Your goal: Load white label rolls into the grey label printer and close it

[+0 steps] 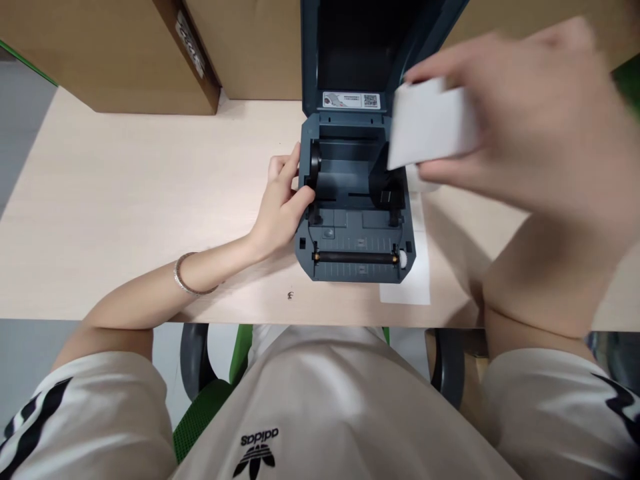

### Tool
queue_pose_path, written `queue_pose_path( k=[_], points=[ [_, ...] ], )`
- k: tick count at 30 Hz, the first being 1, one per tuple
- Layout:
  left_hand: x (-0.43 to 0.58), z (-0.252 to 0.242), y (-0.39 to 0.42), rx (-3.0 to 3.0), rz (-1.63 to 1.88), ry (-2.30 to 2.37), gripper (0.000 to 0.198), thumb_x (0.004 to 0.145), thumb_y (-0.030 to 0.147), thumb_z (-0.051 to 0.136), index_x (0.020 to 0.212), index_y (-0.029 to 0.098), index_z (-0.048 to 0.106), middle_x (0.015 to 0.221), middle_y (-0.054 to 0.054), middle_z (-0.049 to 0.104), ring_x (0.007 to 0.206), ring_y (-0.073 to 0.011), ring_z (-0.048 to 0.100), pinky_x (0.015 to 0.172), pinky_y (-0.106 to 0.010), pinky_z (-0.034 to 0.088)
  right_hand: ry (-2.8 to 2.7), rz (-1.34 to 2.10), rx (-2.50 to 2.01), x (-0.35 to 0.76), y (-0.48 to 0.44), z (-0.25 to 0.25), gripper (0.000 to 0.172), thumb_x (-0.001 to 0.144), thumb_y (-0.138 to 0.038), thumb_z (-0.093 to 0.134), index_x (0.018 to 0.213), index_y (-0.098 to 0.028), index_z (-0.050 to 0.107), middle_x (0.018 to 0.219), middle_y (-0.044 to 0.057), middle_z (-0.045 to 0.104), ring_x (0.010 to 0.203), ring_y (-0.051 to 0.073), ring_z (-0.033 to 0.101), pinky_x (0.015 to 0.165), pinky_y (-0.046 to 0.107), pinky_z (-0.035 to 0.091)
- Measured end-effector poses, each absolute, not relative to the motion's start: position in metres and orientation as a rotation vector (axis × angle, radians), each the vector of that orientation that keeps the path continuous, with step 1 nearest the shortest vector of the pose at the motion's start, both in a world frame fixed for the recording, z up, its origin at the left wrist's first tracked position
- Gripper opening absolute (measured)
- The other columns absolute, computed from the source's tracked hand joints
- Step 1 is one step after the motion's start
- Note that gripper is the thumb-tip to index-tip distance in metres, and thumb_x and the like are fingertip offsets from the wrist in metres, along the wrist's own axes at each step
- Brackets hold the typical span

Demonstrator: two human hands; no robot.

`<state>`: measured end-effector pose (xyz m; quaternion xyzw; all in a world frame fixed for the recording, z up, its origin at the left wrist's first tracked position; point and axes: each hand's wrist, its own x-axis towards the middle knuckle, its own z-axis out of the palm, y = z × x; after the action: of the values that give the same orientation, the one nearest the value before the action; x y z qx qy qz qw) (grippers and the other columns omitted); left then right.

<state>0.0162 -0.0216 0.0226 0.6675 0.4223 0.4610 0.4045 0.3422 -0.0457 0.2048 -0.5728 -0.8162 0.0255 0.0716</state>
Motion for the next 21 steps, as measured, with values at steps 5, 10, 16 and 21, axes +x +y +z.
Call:
queue_pose_path(
  k=[5,10,16,21],
  points=[
    [0.014,0.012,-0.014,1.766,1.185,0.983,0.067,0.108,0.077,0.079,0.164,0.04,0.077,0.132,-0.007,0.063,0.141,-0.0349,0.066,0.127,-0.049,0.066,-2.907,-0.365,-1.422,0.26,-0.059,0.189,0.072,0.119,-0.005,0.021,0.166,-0.015,0.074,0.129,0.018,0.081,0.131,0.035,0.078,0.128,0.064,0.055],
    [0.014,0.008,-0.012,1.807,1.214,0.959,0.069,0.11,0.078,0.076,0.167,0.04,0.075,0.131,-0.008,0.063,0.141,-0.0351,0.069,0.13,-0.051,0.065,-2.864,-0.299,-1.407,0.27,-0.067,0.18,0.076,0.123,-0.016,0.014,0.185,-0.011,0.057,0.13,0.02,0.081,0.121,0.031,0.075,0.126,0.055,0.053],
    [0.014,0.005,-0.011,1.833,1.211,0.967,0.073,0.11,0.081,0.075,0.17,0.04,0.073,0.135,-0.008,0.065,0.144,-0.037,0.069,0.135,-0.057,0.061,-2.807,-0.27,-1.347,0.301,-0.069,0.178,0.066,0.119,-0.04,0.041,0.173,-0.015,0.069,0.13,0.02,0.084,0.115,0.036,0.075,0.123,0.056,0.055],
    [0.016,0.005,-0.012,1.834,1.189,1.017,0.07,0.112,0.076,0.072,0.172,0.04,0.071,0.135,-0.008,0.065,0.148,-0.0377,0.067,0.137,-0.059,0.06,-2.695,-0.309,-1.19,0.316,-0.069,0.177,0.068,0.116,-0.034,0.045,0.179,-0.015,0.062,0.142,0.02,0.085,0.119,0.036,0.084,0.103,0.053,0.057]
  ],
)
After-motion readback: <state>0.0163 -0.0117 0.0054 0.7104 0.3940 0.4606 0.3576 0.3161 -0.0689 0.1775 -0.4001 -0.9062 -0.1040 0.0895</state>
